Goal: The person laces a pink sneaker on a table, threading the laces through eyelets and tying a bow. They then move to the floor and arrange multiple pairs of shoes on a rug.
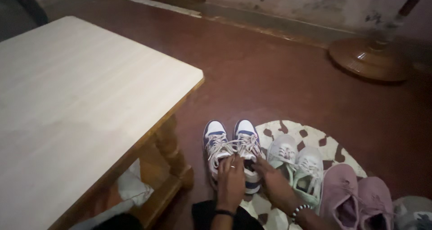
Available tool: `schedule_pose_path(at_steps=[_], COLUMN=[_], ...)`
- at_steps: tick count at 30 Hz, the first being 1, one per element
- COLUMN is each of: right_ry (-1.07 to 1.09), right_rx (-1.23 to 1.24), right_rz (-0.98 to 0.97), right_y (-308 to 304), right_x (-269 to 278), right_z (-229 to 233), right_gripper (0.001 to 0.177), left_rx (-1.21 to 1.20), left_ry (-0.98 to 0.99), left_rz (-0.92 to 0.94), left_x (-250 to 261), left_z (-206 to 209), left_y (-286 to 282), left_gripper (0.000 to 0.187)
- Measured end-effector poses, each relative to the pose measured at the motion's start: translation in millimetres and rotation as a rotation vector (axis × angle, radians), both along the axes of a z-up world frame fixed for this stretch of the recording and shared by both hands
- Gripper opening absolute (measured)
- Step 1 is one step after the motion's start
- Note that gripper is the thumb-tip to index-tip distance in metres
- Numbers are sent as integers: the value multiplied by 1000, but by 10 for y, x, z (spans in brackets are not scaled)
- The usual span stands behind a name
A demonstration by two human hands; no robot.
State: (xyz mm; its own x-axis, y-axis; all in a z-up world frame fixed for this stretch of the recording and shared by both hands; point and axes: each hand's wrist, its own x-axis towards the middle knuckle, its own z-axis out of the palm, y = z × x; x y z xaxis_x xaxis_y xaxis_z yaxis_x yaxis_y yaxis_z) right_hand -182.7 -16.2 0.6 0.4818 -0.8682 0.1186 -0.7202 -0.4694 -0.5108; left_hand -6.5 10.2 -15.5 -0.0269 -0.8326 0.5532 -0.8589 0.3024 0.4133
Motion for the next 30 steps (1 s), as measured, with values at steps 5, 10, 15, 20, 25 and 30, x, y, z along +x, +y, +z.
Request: schedule_pose_path(at_steps=[5, 10, 15, 20, 25, 30], right_ry=[-171, -247, -352, -355, -418, -401], right_rx=[-109, -199, 37, 12, -57, 21], right_rz=[-63, -268, -469, -536, -527, -601], right_y=[215, 226, 161, 158, 277, 407], right_x=[-214, -488, -718, -945, -1179, -1290], right_z=[85, 148, 100, -48, -244, -354], right_gripper=[60, 51, 52, 44, 26, 26], left_rx=[-40, -32, -60, -29, 8, 219], left_ry=[-23, -196, -177, -28, -6, -101], left_rz=[-112, -207, -348, -452, -391, -295], left_x=[-42, -210, -464, -810, -1036, -1180], left_z=[5, -42, -14, 13, -110, -247], left_y=[131, 136, 200, 264, 240, 166], left_gripper=[41, 43, 48, 46, 39, 34])
